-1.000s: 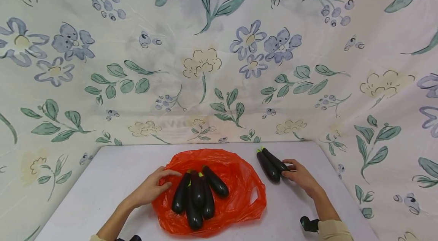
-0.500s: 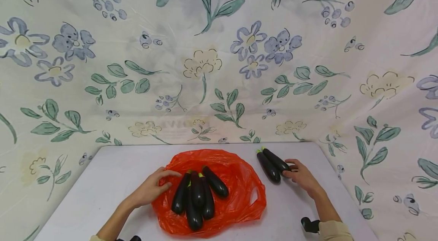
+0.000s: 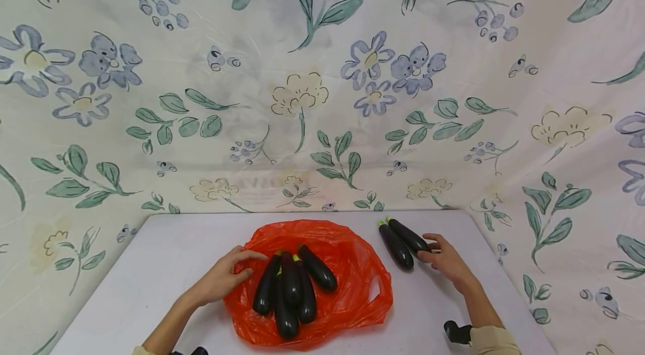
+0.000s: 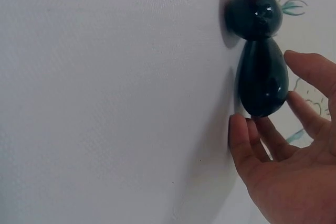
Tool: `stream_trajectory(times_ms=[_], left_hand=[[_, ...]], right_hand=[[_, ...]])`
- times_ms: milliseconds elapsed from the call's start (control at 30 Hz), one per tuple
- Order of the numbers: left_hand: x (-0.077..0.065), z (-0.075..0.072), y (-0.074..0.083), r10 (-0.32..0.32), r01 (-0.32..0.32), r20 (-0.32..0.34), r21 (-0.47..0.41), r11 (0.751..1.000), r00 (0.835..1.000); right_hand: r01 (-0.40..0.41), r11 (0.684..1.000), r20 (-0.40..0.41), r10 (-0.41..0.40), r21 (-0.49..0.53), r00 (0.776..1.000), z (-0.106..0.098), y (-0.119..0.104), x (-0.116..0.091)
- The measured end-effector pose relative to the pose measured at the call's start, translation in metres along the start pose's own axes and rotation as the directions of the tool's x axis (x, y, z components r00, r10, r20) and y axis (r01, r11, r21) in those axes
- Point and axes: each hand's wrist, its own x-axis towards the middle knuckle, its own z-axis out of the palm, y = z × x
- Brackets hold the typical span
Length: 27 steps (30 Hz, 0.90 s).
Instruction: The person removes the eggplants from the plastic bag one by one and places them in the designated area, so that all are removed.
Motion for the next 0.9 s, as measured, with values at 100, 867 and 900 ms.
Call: stream_trajectory(times_ms=[100,867,900], left_hand=[[0.0,0.0,-0.001,0.001,-0.001,0.0,0.002,1.0,1.0],[0.002,-0.001,0.003,-0.007,0.007,-0.002,0.026,1.0,1.0],[0.002,-0.001,0.003,-0.005,0.005,-0.001,0.024,1.0,1.0]], right_hand=[[0.009,1.0,-0.006,-0.009,-0.006,1.0,-0.001,0.002,0.001],[0.019,1.0,-0.105,-0.019,0.007,0.994,-0.009,-0.009,-0.001],[0.025,1.0,-0.108,-0.024,0.013,0.994,-0.01,-0.011,-0.001]])
